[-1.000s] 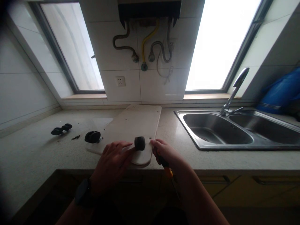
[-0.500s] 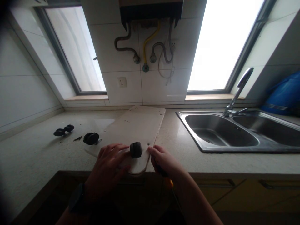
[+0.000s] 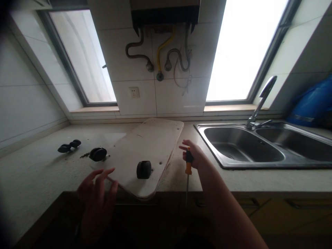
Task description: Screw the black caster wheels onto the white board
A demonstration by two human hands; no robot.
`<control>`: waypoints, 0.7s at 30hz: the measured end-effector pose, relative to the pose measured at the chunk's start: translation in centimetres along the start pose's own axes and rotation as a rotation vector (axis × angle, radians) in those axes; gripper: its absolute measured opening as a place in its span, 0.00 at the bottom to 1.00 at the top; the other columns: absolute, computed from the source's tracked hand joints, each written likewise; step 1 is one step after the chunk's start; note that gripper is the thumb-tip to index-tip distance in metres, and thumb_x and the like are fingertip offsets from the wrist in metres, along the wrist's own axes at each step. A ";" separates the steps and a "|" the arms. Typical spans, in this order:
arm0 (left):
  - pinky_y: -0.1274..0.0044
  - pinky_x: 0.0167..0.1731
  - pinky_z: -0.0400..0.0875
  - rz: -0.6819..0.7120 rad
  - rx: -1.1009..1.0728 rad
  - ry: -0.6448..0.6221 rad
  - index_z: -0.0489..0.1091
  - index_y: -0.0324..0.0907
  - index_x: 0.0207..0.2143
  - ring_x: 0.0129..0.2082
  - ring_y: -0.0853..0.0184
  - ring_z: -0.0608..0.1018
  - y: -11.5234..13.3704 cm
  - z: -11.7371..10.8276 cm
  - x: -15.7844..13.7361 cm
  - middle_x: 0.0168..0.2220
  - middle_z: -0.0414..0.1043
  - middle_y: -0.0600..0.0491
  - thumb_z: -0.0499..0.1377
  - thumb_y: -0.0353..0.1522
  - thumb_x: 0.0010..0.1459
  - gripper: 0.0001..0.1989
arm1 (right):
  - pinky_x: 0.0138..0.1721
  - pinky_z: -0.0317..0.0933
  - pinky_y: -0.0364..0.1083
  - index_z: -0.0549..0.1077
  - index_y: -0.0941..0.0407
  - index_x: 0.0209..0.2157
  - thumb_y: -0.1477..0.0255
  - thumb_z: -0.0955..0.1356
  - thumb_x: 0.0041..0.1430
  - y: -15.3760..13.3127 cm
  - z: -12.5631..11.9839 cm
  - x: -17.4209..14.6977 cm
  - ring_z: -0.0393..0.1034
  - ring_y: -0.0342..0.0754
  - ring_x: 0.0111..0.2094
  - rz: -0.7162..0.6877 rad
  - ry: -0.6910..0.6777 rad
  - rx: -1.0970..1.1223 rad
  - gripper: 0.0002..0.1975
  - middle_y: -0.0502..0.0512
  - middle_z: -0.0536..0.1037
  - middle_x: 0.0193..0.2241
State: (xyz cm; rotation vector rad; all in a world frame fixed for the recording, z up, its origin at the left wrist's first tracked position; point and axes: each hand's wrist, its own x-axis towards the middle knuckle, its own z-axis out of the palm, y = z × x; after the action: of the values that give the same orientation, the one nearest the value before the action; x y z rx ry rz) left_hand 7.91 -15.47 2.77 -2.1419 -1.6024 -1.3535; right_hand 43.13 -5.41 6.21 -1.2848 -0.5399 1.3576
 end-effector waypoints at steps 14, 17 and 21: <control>0.46 0.69 0.40 -0.423 -0.332 -0.070 0.35 0.47 0.74 0.74 0.45 0.42 0.0 2.5 -3.2 0.75 0.33 0.43 0.49 0.41 0.70 0.37 | 0.48 0.71 0.57 0.71 0.57 0.56 0.63 0.69 0.67 1.2 1.5 2.6 0.73 0.53 0.49 0.121 0.005 0.103 0.20 0.60 0.74 0.54; 0.43 0.68 0.37 -0.355 -0.349 -0.122 0.30 0.52 0.74 0.74 0.44 0.41 -1.8 1.8 -3.1 0.76 0.30 0.44 0.49 0.41 0.71 0.38 | 0.40 0.73 0.51 0.72 0.58 0.52 0.62 0.68 0.68 1.3 0.9 1.1 0.75 0.48 0.41 0.128 -0.032 0.113 0.18 0.58 0.76 0.47; 0.43 0.68 0.36 -0.321 -0.394 -0.199 0.30 0.51 0.74 0.74 0.44 0.39 -4.7 1.5 -2.0 0.76 0.29 0.46 0.49 0.41 0.71 0.38 | 0.19 0.62 0.40 0.73 0.60 0.44 0.64 0.68 0.65 2.1 -0.3 -1.7 0.67 0.41 0.22 0.115 -0.052 0.144 0.14 0.55 0.78 0.33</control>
State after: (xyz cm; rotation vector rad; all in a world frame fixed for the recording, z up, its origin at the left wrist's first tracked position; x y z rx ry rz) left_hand 4.89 -14.02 -1.33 -2.3748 -1.9639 -1.7231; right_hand 42.21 -7.56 4.88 -1.1798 -0.4010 1.5011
